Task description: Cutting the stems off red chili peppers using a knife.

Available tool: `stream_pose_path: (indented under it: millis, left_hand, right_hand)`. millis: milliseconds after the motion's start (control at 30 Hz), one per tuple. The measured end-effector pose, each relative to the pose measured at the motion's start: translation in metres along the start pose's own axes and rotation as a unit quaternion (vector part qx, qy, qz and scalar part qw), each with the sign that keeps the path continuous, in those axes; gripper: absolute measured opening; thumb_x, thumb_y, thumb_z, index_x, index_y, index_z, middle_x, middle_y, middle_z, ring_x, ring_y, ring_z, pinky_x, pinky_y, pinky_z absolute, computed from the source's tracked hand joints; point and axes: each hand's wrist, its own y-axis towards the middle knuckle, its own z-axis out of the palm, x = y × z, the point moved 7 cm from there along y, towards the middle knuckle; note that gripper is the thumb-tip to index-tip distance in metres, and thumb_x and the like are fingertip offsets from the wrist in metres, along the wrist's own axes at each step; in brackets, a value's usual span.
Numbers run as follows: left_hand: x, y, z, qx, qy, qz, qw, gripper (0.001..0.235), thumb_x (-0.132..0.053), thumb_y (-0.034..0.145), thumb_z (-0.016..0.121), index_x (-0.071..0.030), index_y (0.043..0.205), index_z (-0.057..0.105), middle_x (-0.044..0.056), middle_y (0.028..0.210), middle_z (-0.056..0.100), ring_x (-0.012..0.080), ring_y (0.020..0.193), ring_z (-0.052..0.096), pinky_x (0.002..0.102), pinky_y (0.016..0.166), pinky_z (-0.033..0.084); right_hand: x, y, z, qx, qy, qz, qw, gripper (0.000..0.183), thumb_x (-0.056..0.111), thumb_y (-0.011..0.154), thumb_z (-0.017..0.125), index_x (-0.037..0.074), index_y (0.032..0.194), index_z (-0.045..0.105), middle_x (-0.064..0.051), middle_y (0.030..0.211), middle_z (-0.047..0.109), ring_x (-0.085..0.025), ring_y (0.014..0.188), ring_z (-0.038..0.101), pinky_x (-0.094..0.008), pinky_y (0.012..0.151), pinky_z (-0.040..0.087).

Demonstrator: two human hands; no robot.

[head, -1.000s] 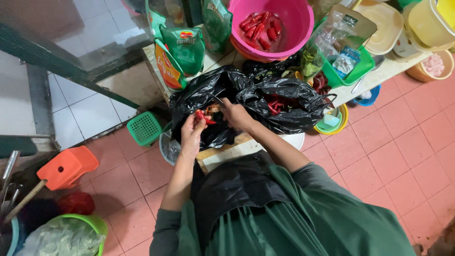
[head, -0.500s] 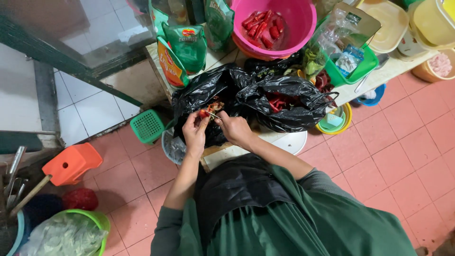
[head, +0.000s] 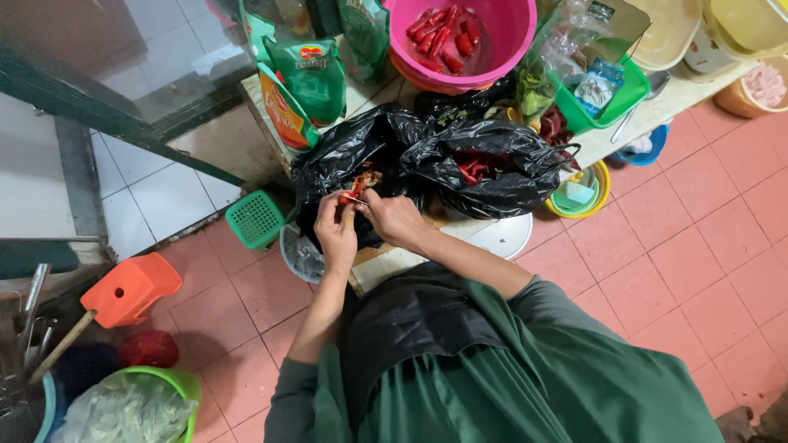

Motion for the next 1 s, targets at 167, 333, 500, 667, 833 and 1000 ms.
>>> stream_pose_path:
  millis: [167, 333, 500, 667, 833, 1000]
  left_hand:
    - [-0.001, 0.004, -0.011, -0.042, -0.087, -0.037, 0.995, 0.016, 0.003, 0.101, 0.064, 0.001, 0.117, 0.064, 0.006, 0.116, 0.063, 0.0157, 0.105, 0.061, 0.028, 0.097, 0.05]
    - [-0.001, 0.003, -0.014, -0.057, -0.095, -0.053, 0.992, 0.017, 0.001, 0.101, 0.063, 0.0, 0.119, 0.064, 0.005, 0.117, 0.061, 0.014, 0.104, 0.059, 0.027, 0.096, 0.049]
    - [-0.004, 0.006, -0.019, -0.053, 0.001, -0.02, 0.998, 0.016, 0.0, 0.1, 0.069, -0.001, 0.115, 0.065, 0.007, 0.109, 0.062, 0.0163, 0.095, 0.061, 0.028, 0.086, 0.051]
    - [-0.002, -0.001, -0.023, -0.102, 0.07, 0.043, 0.991, 0.019, 0.0, 0.095, 0.075, -0.003, 0.112, 0.066, 0.009, 0.101, 0.06, 0.0224, 0.089, 0.063, 0.032, 0.081, 0.054]
    - [-0.019, 0.0, -0.025, -0.113, 0.141, 0.096, 0.979, 0.019, -0.003, 0.096, 0.075, -0.004, 0.113, 0.067, 0.011, 0.103, 0.064, 0.0278, 0.091, 0.066, 0.037, 0.078, 0.056]
    - [-0.025, -0.001, -0.023, -0.114, 0.185, 0.137, 0.966, 0.019, -0.002, 0.097, 0.075, -0.004, 0.114, 0.066, 0.012, 0.105, 0.065, 0.0304, 0.093, 0.068, 0.039, 0.077, 0.057]
  right_hand:
    - [0.011, 0.001, -0.027, 0.008, -0.06, -0.028, 0.998, 0.027, 0.034, 0.103, 0.058, 0.007, 0.099, 0.052, -0.015, 0.057, 0.062, -0.039, 0.048, 0.061, -0.052, 0.042, 0.046]
    - [0.026, 0.004, -0.045, 0.015, -0.089, -0.061, 0.994, 0.03, 0.033, 0.102, 0.059, 0.006, 0.091, 0.051, -0.013, 0.058, 0.063, -0.035, 0.047, 0.062, -0.048, 0.04, 0.046]
    - [0.021, 0.002, -0.035, 0.018, -0.138, -0.08, 0.987, 0.027, 0.03, 0.1, 0.061, 0.007, 0.088, 0.053, -0.01, 0.057, 0.063, -0.031, 0.045, 0.063, -0.045, 0.039, 0.046]
    - [0.019, 0.003, -0.031, 0.018, -0.173, -0.095, 0.98, 0.016, 0.02, 0.096, 0.059, 0.008, 0.089, 0.053, -0.009, 0.061, 0.064, -0.027, 0.048, 0.065, -0.042, 0.04, 0.047]
    - [0.02, 0.007, -0.026, 0.029, -0.185, -0.095, 0.978, 0.011, 0.017, 0.094, 0.058, 0.007, 0.091, 0.053, -0.009, 0.063, 0.064, -0.027, 0.048, 0.065, -0.041, 0.039, 0.047]
    - [0.012, 0.013, -0.019, 0.026, -0.2, -0.103, 0.974, 0.008, 0.014, 0.094, 0.056, 0.007, 0.093, 0.054, -0.01, 0.063, 0.063, -0.027, 0.047, 0.064, -0.041, 0.038, 0.047]
